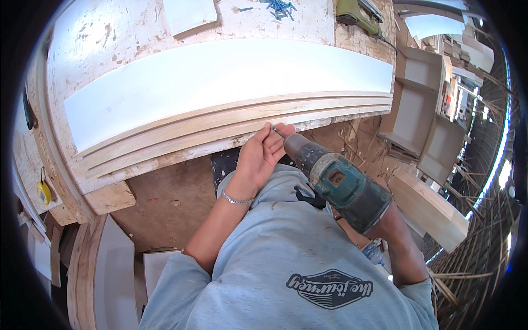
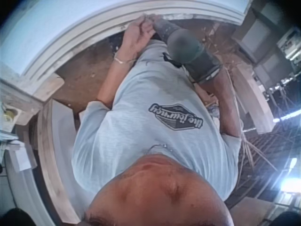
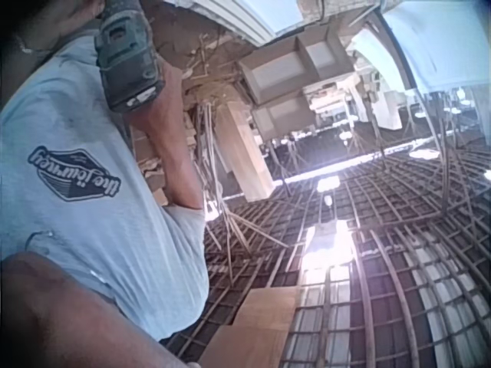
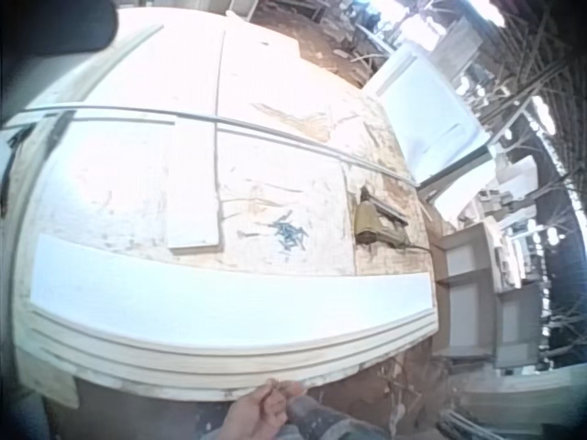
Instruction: The person uses a nail gun and a power drill to assemble wooden components, picking up screws and positioning boards on a workbench.
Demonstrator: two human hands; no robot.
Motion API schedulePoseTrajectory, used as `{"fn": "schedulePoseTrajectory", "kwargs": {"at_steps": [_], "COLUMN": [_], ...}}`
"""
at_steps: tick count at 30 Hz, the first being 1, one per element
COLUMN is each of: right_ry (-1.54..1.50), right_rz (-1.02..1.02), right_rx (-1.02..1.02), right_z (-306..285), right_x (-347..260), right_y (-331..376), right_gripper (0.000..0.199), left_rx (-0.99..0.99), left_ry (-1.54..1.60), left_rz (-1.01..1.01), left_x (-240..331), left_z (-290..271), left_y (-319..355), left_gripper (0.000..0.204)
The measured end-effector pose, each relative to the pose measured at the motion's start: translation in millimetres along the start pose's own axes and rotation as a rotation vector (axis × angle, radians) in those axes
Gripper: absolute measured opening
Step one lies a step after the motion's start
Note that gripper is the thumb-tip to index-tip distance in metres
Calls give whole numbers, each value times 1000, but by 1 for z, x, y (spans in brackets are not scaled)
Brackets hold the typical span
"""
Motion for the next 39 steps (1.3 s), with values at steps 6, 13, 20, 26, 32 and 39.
{"fn": "schedulePoseTrajectory", "kwargs": {"at_steps": [6, 13, 20, 26, 32, 39], "right_ry": [-126, -702, -70, -72, -164, -181], "right_rz": [-38, -53, -235, -225, -275, -224], "right_rx": [62, 340, 138, 196, 217, 176], "right_z": [-9, -6, -14, -16, -16, -14], "right_x": [-21, -13, -35, -33, -30, -24], "right_y": [-11, -8, -15, -20, -18, -23], "right_gripper": [37, 38, 36, 35, 41, 46], "left_rx": [30, -750, -742, -730, -731, -709], "left_ry": [-746, -960, -865, -871, -889, -871], "left_rz": [876, 1600, 1658, 1654, 1663, 1686], "left_x": [49, 23, 24, 26, 26, 24], "left_z": [40, 166, 160, 161, 166, 165], "left_y": [103, 203, 197, 193, 191, 190], "left_gripper": [32, 37, 23, 23, 22, 22]}}
Point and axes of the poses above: each hand's wrist, its own y-axis away from the middle knuckle, its own z-axis out of the palm, x = y × z, the point moved 9 cm from there along -y, towards the middle knuckle, and after that the axes turned 12 degrees about x, right-handed, at the moved point
